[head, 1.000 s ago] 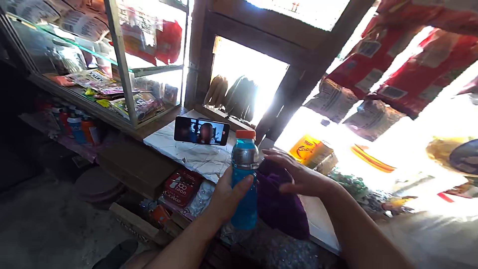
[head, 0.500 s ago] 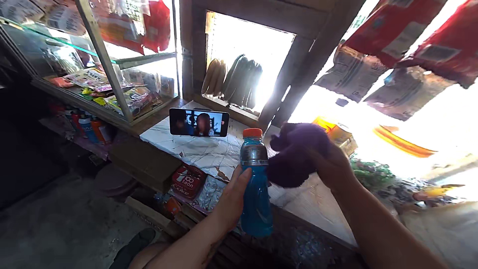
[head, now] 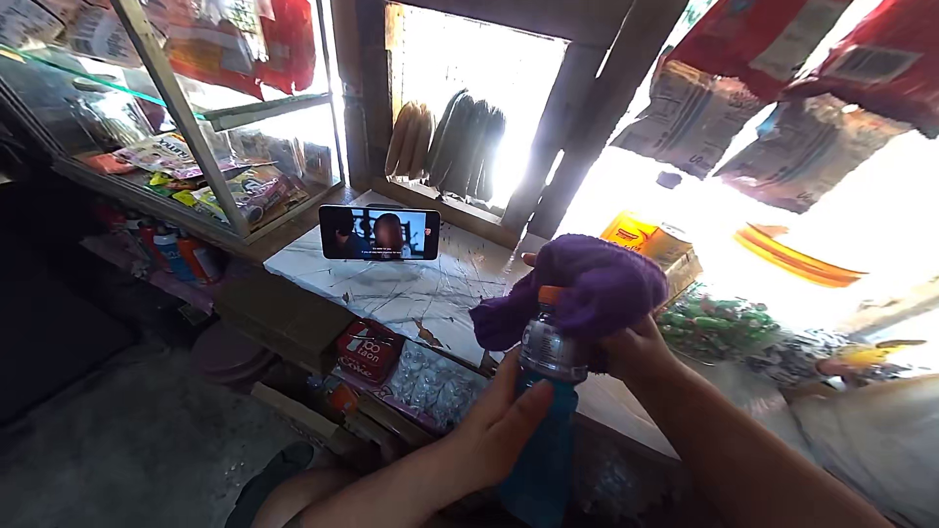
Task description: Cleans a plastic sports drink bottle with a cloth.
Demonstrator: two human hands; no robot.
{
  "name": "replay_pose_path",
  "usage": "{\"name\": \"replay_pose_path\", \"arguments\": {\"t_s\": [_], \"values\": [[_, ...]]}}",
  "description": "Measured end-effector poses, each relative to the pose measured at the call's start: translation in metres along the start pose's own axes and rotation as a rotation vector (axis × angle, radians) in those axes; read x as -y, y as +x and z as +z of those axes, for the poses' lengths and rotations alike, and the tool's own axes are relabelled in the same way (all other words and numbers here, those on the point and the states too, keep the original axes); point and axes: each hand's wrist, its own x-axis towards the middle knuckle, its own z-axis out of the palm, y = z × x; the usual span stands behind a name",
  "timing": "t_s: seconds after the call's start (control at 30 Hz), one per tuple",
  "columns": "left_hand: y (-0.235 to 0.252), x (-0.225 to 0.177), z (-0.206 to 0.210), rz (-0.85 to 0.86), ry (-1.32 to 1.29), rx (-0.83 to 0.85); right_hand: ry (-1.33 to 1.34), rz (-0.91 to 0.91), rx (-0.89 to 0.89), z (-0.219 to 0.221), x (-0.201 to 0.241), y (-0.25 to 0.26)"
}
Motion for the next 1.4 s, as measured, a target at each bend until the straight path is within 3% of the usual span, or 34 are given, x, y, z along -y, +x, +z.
{"name": "replay_pose_path", "arguments": {"t_s": [0.13, 0.23, 0.37, 0.5, 0.6, 0.77, 0.83, 0.93, 1.03, 1.1, 1.17, 1.27, 1.4], "values": [[0.001, -0.006, -0.011, -0.133, -0.158, 0.037, -0.022, 0.246, -0.294, -0.004, 0.01, 0.006], [0.002, -0.005, -0.013, -0.168, -0.274, 0.006, -0.001, 0.219, -0.436, -0.003, 0.011, 0.014], [0.005, -0.006, -0.016, -0.226, -0.31, -0.095, 0.034, 0.13, -0.325, 0.001, 0.004, 0.003], [-0.001, -0.006, -0.009, -0.095, -0.096, -0.134, -0.329, -0.121, 0.154, 0.0, -0.002, 0.004], [-0.004, 0.001, -0.002, -0.081, 0.037, -0.079, -0.426, -0.2, 0.156, -0.004, -0.004, 0.012], [-0.001, 0.0, -0.001, -0.15, 0.026, 0.028, -0.362, -0.045, 0.094, -0.01, 0.004, 0.015], [0.001, 0.0, -0.001, -0.172, -0.093, 0.066, -0.358, -0.058, 0.073, -0.012, 0.01, 0.012], [0.004, 0.006, -0.008, -0.288, -0.472, 0.159, -0.282, -0.156, -0.015, -0.021, 0.017, 0.01], [0.003, 0.018, -0.009, -0.371, -0.877, 0.396, -0.106, -0.138, -0.237, -0.028, 0.016, 0.008], [0.004, 0.02, -0.006, -0.351, -0.921, 0.422, -0.059, -0.075, -0.363, -0.025, 0.015, 0.01], [0.004, 0.014, -0.009, -0.369, -0.837, 0.325, -0.071, -0.004, -0.421, -0.022, 0.016, 0.013], [0.007, -0.006, -0.014, -0.406, -0.371, 0.156, -0.146, 0.021, -0.36, -0.024, 0.015, 0.017], [0.003, -0.013, -0.015, -0.249, 0.057, 0.145, -0.183, 0.01, -0.274, -0.027, 0.013, 0.018]]}}
